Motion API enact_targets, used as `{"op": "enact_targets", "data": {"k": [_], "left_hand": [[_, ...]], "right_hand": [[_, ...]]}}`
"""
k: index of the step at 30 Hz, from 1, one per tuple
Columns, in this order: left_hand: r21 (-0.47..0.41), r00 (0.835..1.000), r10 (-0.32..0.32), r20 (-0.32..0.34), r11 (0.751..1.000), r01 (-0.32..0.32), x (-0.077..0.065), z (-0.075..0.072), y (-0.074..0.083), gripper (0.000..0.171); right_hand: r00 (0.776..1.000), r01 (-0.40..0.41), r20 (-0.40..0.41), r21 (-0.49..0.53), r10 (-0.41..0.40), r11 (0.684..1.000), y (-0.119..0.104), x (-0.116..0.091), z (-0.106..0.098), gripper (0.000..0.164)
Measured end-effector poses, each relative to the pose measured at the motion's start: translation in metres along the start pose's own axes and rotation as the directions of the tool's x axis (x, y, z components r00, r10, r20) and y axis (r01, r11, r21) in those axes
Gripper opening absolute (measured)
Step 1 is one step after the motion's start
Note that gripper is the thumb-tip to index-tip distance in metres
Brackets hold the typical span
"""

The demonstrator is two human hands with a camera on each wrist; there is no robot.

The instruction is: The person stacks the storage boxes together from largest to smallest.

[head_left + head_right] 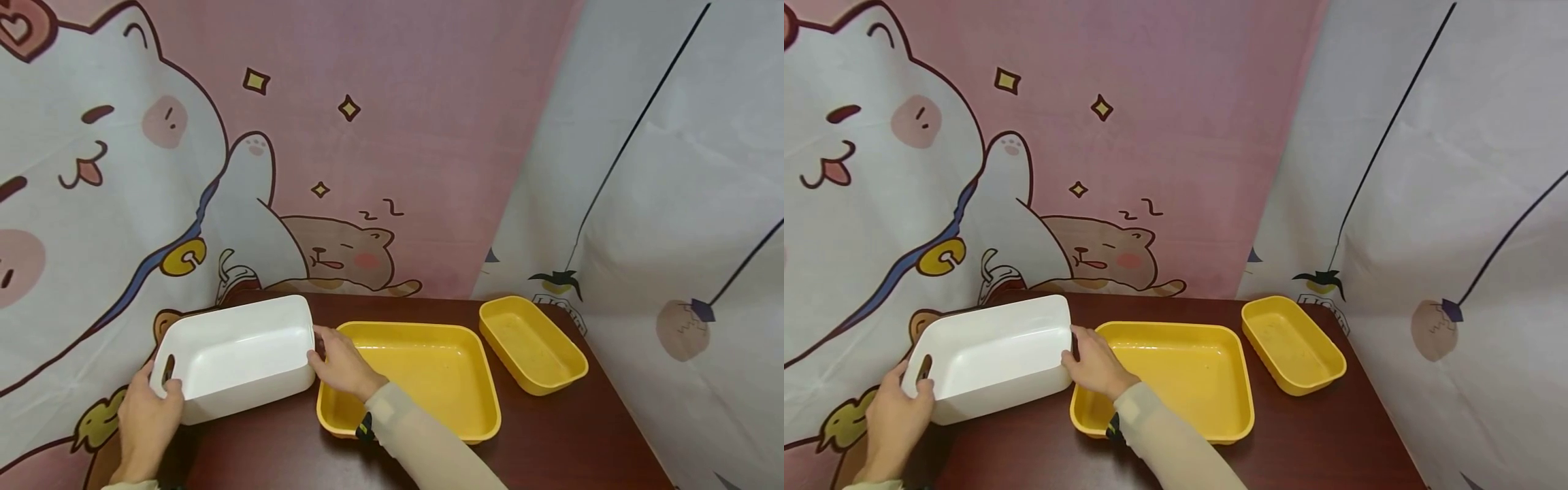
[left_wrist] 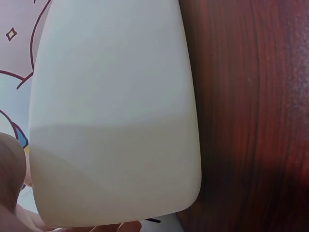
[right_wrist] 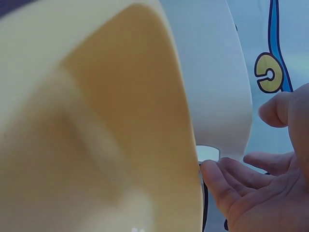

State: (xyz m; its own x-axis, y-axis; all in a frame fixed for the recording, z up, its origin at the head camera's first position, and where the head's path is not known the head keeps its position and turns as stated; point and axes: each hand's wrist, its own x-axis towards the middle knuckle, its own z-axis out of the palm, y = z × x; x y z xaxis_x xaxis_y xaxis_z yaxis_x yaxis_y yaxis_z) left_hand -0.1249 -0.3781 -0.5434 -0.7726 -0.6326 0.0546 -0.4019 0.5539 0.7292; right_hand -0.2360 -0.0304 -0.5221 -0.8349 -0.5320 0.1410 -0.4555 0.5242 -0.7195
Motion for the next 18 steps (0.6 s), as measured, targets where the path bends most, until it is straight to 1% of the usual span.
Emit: {"op": "enact_targets", "data": {"k": [4,11,18], "left_hand": [[-0.004,1.0,-0.008,0.006,1.0,0.008,-0.0002,-0.0012,0.0005,0.079],[-0.001,0.999,-0.031,0.019,1.0,0.031,-0.0006,-0.0034,-0.0014,0.079],[0.004,0.998,-0.048,0.04,0.999,0.048,-0.0004,-0.0037,0.0004,0.078]], "right_hand": [[0.999,-0.037,0.006,0.028,0.037,0.999,-0.0006,0.001,0.0019,0.058],[0.996,-0.086,0.018,0.109,0.085,0.99,-0.0041,0.0026,0.0065,0.06],[0.992,-0.126,0.021,0.147,0.124,0.981,-0.0048,0.0013,0.0088,0.063]]}}
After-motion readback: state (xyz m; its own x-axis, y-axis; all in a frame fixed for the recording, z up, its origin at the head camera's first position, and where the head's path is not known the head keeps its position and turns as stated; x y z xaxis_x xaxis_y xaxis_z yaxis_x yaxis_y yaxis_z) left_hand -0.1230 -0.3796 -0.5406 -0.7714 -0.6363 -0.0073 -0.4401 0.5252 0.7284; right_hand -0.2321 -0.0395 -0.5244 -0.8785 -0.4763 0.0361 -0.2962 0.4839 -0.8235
